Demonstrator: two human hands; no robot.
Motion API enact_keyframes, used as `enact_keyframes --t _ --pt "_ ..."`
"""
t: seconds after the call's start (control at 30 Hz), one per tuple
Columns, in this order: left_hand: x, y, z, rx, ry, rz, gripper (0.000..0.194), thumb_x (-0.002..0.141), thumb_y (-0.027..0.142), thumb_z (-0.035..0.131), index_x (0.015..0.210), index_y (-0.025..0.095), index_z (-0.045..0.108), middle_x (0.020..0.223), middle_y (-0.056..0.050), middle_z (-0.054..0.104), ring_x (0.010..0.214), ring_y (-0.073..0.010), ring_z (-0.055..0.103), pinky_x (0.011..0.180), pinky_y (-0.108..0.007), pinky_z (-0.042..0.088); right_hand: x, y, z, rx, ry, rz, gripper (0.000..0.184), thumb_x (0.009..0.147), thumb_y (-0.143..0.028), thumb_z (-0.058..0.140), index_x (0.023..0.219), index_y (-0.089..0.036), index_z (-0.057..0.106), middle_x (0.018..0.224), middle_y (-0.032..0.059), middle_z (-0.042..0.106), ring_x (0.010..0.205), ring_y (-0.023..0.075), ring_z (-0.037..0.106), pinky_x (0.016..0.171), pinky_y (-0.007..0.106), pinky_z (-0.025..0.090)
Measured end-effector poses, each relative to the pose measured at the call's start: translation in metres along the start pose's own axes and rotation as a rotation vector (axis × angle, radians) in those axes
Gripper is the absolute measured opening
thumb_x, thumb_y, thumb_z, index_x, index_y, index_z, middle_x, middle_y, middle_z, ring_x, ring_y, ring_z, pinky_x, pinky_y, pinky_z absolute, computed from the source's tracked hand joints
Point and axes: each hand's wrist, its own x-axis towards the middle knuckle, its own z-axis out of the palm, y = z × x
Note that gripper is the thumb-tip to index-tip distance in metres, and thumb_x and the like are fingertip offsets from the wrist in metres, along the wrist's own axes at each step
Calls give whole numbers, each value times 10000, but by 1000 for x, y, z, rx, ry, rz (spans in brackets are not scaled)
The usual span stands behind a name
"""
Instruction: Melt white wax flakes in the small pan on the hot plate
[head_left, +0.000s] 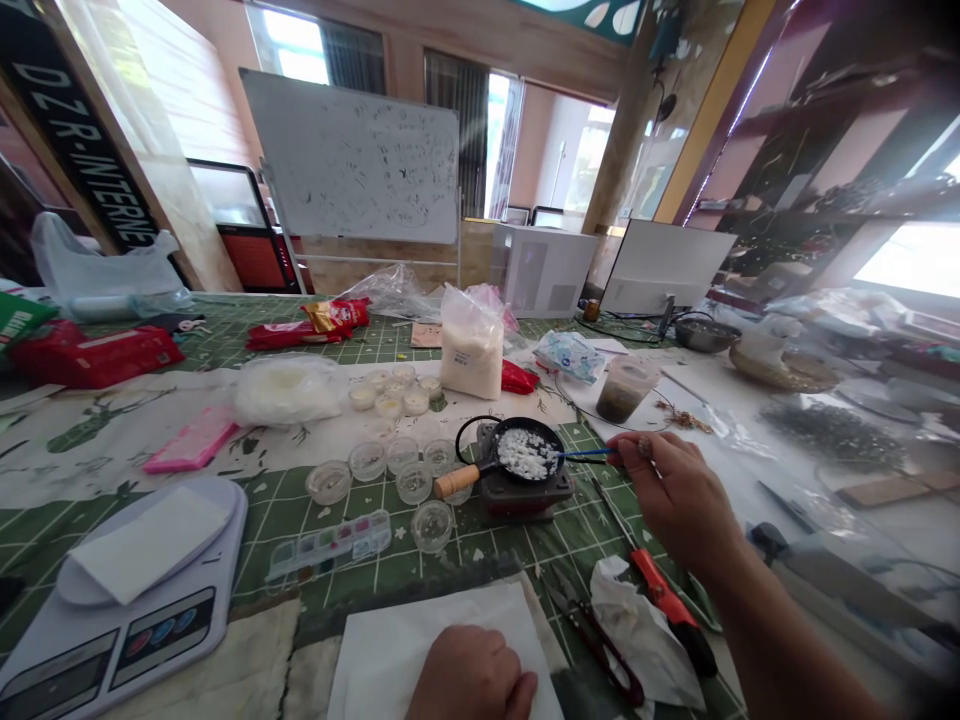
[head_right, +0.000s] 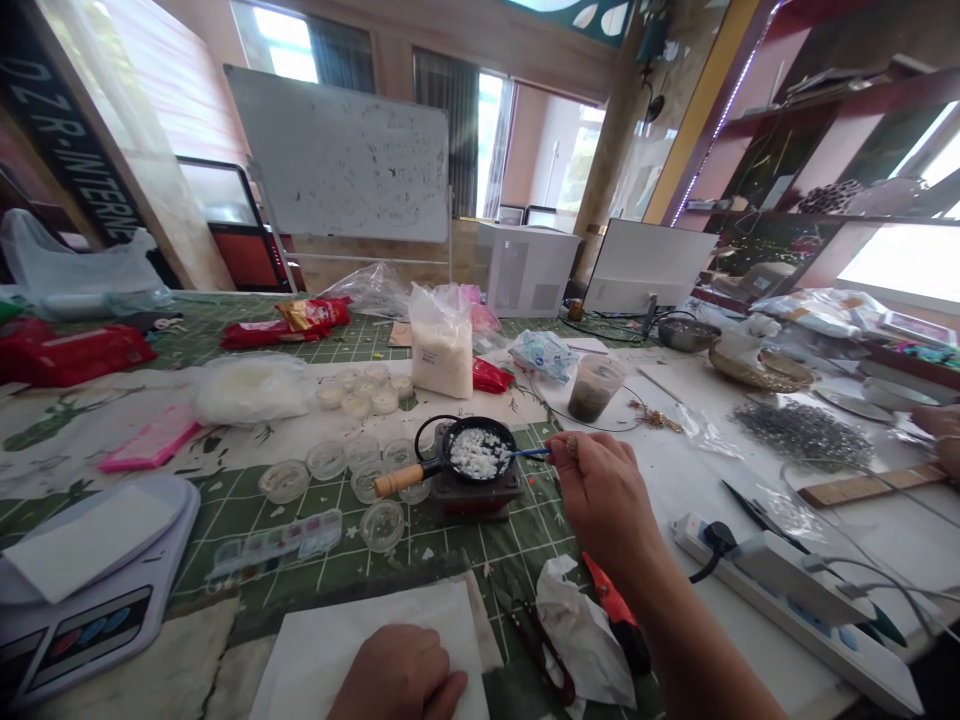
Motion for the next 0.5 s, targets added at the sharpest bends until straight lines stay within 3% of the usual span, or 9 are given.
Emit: enact_keyframes --t 0.17,0.33,0.5 --pt "2 2 -4 19 -47 2 206 759 169 576 553 183 577 519 -21 593 480 -150 528 476 -287 165 19 -14 0 24 -91 -72 300 949 -341 422 824 -224 669 805 40 729 792 204 636 749 329 432" --pt "2 1 -6 52 -29 21 195 748 173 587 553 185 580 535 -29 606 494 -166 547 482 -298 177 50 -4 1 -68 -177 5 296 890 -349 443 738 -215 660 762 52 737 731 222 646 665 326 417" --pt "1 4 -8 52 11 2 190 747 188 584 558 188 572 548 -27 610 501 -172 555 492 -304 202 42 2 -9 29 -248 92 291 880 -391 451 762 -227 660 723 26 736 708 202 654 659 307 432"
